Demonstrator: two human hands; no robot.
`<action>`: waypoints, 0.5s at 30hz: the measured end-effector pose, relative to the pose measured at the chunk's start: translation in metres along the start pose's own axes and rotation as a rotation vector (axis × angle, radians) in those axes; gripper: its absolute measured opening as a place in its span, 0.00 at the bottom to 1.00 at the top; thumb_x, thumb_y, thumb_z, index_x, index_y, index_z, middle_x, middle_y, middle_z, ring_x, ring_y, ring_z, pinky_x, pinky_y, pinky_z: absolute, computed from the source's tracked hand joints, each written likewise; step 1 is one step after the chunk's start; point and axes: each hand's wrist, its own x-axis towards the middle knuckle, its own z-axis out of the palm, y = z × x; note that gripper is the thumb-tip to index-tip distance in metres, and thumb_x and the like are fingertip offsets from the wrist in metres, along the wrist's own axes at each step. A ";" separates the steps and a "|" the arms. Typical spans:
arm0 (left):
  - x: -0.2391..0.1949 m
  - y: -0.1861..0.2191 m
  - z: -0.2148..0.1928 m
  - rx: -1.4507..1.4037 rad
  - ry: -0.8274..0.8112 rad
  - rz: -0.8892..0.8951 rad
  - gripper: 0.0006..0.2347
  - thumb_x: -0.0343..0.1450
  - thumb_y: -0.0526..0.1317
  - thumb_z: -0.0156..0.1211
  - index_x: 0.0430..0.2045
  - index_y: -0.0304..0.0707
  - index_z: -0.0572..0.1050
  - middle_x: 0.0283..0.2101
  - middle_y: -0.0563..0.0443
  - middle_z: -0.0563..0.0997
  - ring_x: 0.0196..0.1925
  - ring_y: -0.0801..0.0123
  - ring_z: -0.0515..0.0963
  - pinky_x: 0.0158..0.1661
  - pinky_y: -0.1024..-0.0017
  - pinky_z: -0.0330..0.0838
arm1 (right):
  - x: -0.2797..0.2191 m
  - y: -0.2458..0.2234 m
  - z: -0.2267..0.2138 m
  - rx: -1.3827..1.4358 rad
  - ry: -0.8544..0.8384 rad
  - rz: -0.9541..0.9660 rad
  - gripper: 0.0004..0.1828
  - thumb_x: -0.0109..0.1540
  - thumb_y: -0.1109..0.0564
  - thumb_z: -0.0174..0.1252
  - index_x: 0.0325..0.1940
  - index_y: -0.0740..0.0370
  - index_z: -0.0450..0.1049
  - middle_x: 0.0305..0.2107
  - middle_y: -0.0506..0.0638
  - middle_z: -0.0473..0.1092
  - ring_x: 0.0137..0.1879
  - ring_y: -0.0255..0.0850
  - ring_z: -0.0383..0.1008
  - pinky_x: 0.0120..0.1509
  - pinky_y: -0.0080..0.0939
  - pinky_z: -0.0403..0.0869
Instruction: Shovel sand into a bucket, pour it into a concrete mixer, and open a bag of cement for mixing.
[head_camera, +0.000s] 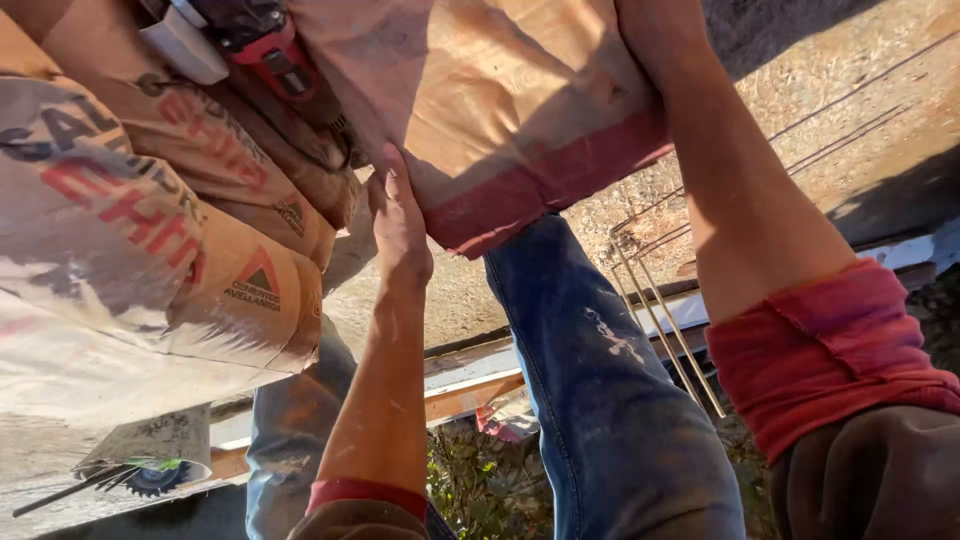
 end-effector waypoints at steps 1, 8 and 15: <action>-0.026 0.005 -0.010 0.103 0.067 -0.139 0.36 0.73 0.65 0.48 0.62 0.26 0.64 0.63 0.31 0.70 0.62 0.53 0.72 0.61 0.60 0.68 | -0.030 -0.026 -0.020 -0.036 0.014 -0.027 0.33 0.80 0.39 0.38 0.48 0.70 0.78 0.44 0.73 0.73 0.53 0.73 0.70 0.58 0.66 0.67; -0.146 0.008 -0.039 0.310 -0.042 -0.572 0.33 0.71 0.63 0.45 0.55 0.28 0.68 0.51 0.32 0.78 0.51 0.48 0.81 0.48 0.56 0.76 | -0.207 -0.017 -0.078 -0.311 -0.162 0.350 0.38 0.71 0.37 0.41 0.43 0.78 0.77 0.41 0.82 0.71 0.53 0.76 0.72 0.59 0.67 0.69; -0.242 -0.027 -0.140 0.580 -0.300 -0.508 0.34 0.74 0.62 0.44 0.43 0.15 0.75 0.46 0.14 0.81 0.53 0.36 0.83 0.51 0.53 0.75 | -0.418 0.075 -0.030 -0.575 -0.362 0.192 0.36 0.73 0.42 0.33 0.43 0.76 0.77 0.38 0.77 0.75 0.49 0.72 0.76 0.55 0.69 0.73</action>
